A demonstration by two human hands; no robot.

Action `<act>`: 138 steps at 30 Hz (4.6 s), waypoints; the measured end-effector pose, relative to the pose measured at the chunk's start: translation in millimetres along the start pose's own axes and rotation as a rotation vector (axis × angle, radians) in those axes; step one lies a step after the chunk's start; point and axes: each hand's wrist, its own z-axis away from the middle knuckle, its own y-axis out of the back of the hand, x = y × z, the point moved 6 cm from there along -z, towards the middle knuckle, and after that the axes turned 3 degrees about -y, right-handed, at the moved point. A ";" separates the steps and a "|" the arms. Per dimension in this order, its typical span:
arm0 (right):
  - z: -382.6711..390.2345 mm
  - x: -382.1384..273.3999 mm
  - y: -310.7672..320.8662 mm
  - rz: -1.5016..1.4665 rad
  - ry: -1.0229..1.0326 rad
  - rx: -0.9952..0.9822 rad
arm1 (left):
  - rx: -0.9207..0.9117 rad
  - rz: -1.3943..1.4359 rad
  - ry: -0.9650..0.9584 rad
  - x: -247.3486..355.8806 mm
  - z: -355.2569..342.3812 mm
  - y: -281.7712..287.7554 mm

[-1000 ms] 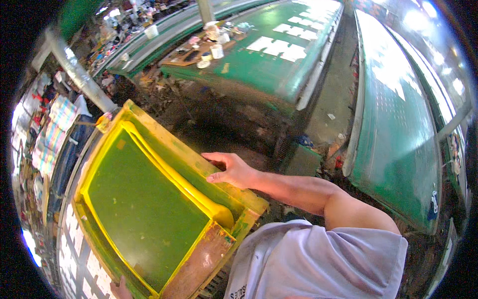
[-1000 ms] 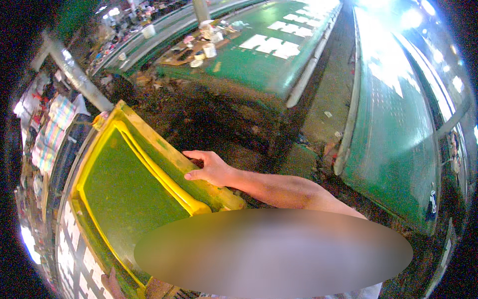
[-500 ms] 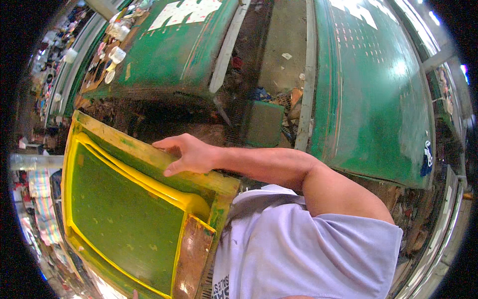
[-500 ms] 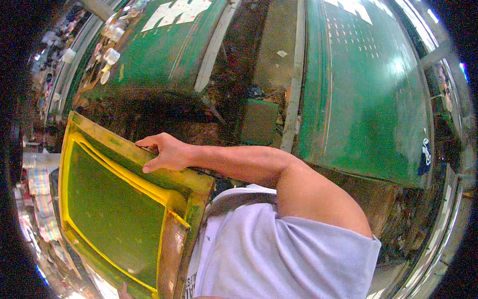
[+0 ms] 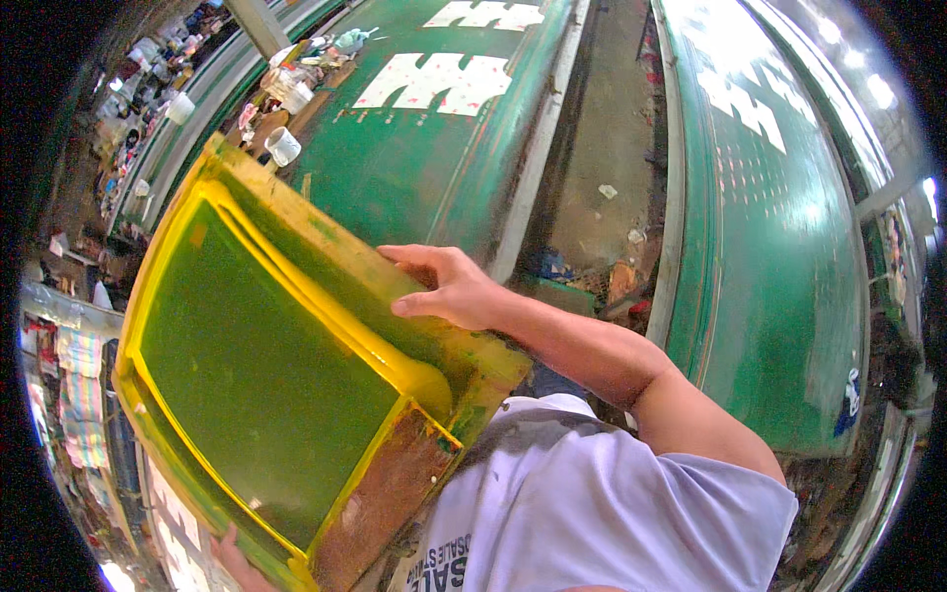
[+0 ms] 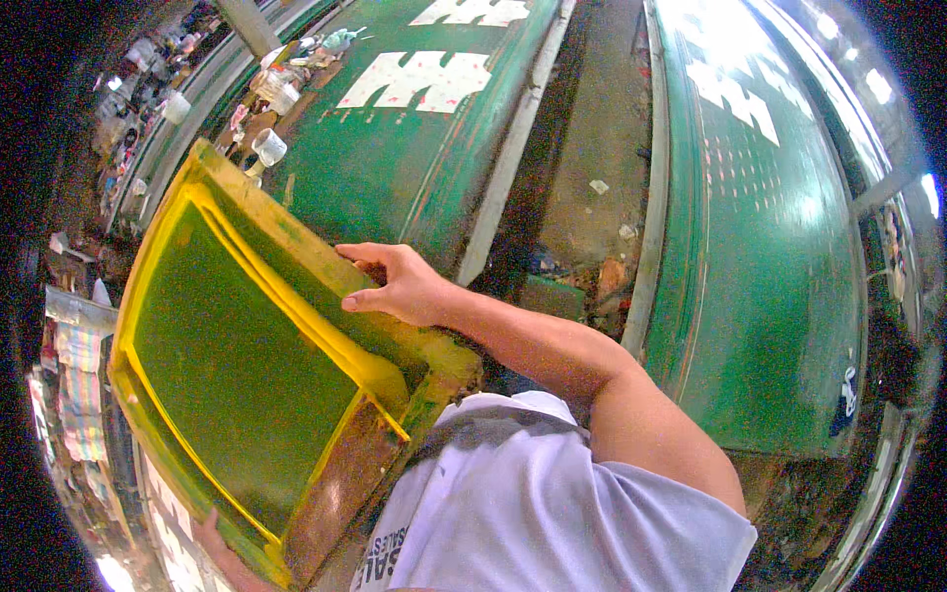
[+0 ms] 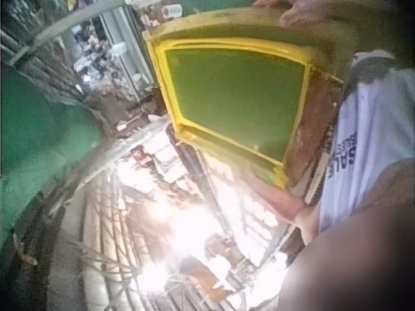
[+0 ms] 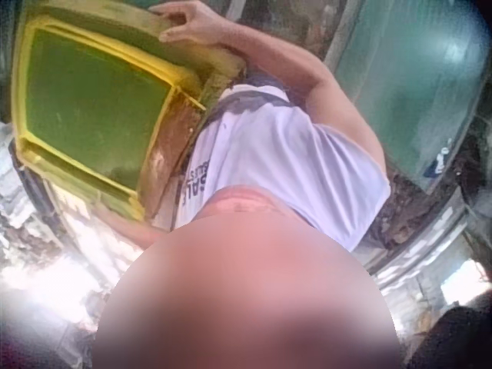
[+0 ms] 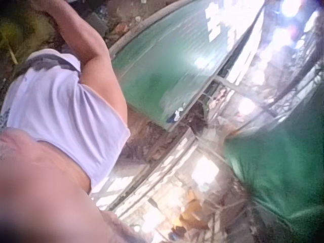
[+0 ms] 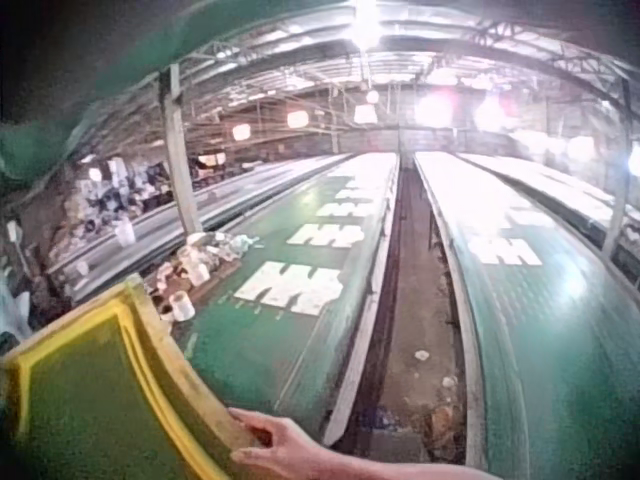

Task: The person repeatedly pulls a squeegee across a yellow screen-printing frame filled with green ink to spread the ink evenly over the mesh. The person adjusts the frame position and repositions the squeegee multiple times during the process.

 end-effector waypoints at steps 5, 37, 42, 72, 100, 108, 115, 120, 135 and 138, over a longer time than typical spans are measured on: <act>-9.3 -4.8 -2.3 0.047 0.004 -0.050 | 0.032 0.149 0.009 1.2 -1.5 -15.2; -372.4 -11.4 303.8 0.153 -0.279 -0.060 | 0.084 0.326 0.180 209.0 66.7 -349.7; -368.1 1.0 318.0 0.056 -0.373 -0.123 | 0.051 0.255 0.310 228.2 93.2 -361.6; -377.0 12.7 333.0 -0.037 -0.522 -0.135 | 0.035 0.061 0.458 241.8 114.2 -361.8; -354.6 -113.7 320.1 0.088 -0.687 -0.147 | -0.084 0.229 0.557 343.0 146.0 -279.0; -339.0 -69.1 336.6 0.100 -0.725 -0.134 | -0.200 0.149 0.543 301.7 139.8 -292.8; -360.6 -34.1 321.1 0.222 -0.704 -0.115 | -0.048 0.087 0.522 273.1 116.7 -296.8; -368.0 -35.3 302.9 0.213 -0.724 -0.108 | -0.027 0.040 0.537 240.4 99.0 -304.1; -382.3 -41.4 300.2 0.170 -0.759 -0.196 | -0.148 0.100 0.594 305.1 108.6 -294.7; -386.4 -48.4 298.6 0.172 -0.749 -0.203 | -0.141 0.090 0.621 296.1 89.5 -290.8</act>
